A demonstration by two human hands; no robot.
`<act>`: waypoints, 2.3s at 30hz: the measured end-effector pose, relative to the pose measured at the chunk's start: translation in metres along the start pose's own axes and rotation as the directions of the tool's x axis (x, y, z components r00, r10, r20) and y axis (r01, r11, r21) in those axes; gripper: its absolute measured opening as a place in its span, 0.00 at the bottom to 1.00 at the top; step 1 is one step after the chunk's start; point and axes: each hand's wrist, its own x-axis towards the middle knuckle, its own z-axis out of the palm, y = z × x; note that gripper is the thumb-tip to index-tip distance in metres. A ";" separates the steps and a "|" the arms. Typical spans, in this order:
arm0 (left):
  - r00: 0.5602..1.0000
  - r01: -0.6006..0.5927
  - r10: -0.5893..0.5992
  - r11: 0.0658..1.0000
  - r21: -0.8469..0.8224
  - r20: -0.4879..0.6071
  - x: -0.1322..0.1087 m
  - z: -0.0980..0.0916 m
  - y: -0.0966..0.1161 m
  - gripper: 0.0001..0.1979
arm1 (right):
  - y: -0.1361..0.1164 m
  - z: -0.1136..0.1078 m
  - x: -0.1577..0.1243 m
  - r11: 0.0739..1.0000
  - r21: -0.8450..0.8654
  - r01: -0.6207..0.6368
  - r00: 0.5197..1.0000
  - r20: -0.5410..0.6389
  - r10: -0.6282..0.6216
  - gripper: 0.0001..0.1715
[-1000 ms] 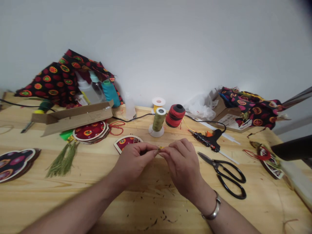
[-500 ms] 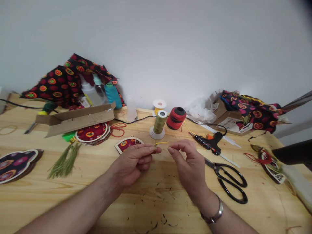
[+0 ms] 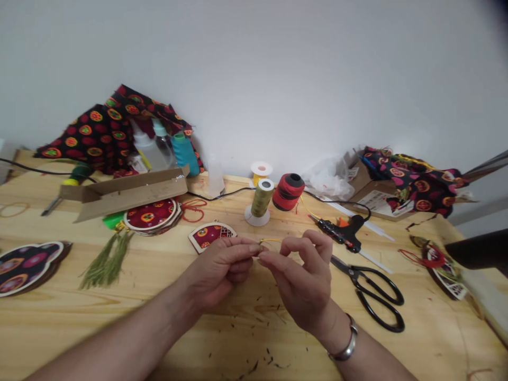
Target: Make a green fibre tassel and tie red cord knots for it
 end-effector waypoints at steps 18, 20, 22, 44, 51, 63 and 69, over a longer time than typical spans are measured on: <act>0.972 -0.145 0.205 0.907 0.396 -0.114 -0.003 0.001 -0.003 0.07 | -0.005 -0.001 0.005 0.963 0.168 -0.213 0.968 0.170 0.185 0.06; 0.967 -0.157 0.225 0.894 0.421 -0.119 -0.003 0.000 -0.002 0.07 | -0.005 -0.001 0.007 0.948 0.198 -0.249 0.961 0.171 0.217 0.05; 0.965 -0.156 0.231 0.884 0.441 -0.121 -0.003 0.000 -0.002 0.07 | -0.006 -0.001 0.009 0.936 0.229 -0.267 0.959 0.158 0.235 0.05; 0.928 -0.197 0.345 0.776 0.599 -0.141 -0.003 0.006 0.005 0.04 | 0.000 -0.007 0.016 0.979 0.073 -0.190 0.944 0.287 0.162 0.08; 0.913 -0.198 0.393 0.661 0.723 -0.108 -0.004 0.007 0.008 0.06 | 0.002 -0.008 0.015 0.981 0.049 -0.189 0.932 0.324 0.163 0.09; 0.922 -0.209 0.381 0.635 0.744 -0.066 -0.003 0.003 0.006 0.07 | 0.001 -0.008 0.016 0.978 0.035 -0.203 0.921 0.346 0.179 0.09; 0.922 -0.224 0.386 0.600 0.768 -0.033 -0.002 0.003 0.005 0.07 | 0.002 -0.007 0.014 0.980 0.034 -0.196 0.924 0.340 0.173 0.09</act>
